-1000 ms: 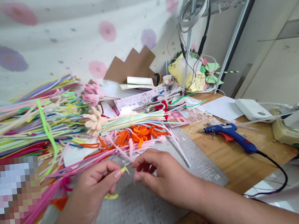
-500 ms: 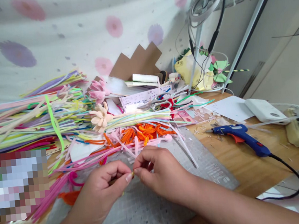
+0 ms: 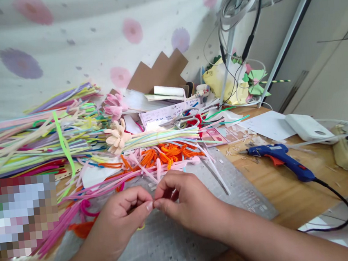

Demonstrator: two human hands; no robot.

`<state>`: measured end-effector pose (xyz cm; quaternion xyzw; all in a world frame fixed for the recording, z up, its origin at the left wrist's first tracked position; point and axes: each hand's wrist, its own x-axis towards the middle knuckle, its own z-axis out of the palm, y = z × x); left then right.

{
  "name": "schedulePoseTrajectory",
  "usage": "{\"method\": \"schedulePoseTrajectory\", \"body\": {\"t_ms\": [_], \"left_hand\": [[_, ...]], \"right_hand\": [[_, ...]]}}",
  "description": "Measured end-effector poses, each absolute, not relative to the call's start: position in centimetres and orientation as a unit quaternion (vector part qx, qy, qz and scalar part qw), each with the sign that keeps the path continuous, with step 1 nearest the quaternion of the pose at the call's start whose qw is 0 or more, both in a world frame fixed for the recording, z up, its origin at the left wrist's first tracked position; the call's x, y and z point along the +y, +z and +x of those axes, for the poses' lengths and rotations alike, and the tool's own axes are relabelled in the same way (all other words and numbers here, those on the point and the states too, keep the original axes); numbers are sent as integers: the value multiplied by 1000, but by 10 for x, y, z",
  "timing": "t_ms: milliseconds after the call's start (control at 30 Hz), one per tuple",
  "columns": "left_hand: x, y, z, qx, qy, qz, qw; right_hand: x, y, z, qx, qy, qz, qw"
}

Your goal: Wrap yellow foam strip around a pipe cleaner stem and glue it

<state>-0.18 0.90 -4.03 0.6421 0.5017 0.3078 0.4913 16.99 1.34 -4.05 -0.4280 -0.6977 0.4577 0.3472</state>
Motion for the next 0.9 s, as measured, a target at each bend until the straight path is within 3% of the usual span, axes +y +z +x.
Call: {"method": "schedulePoseTrajectory", "body": {"t_ms": [267,533,767,900], "left_hand": [[9,-41,-1,494,301,647,496],[9,-39,-1,514,294,629,504],[10,-42,-2,497,307,633,508],[10,-42,-1,512,298,615,519]], "right_hand": [[16,-43,166,-714,433,-442,326],[16,-46,169,-623,546,-417,375],[12,-43,168,-694,466,-431,339],[15,-46,168,-664,499,-433,349]]}}
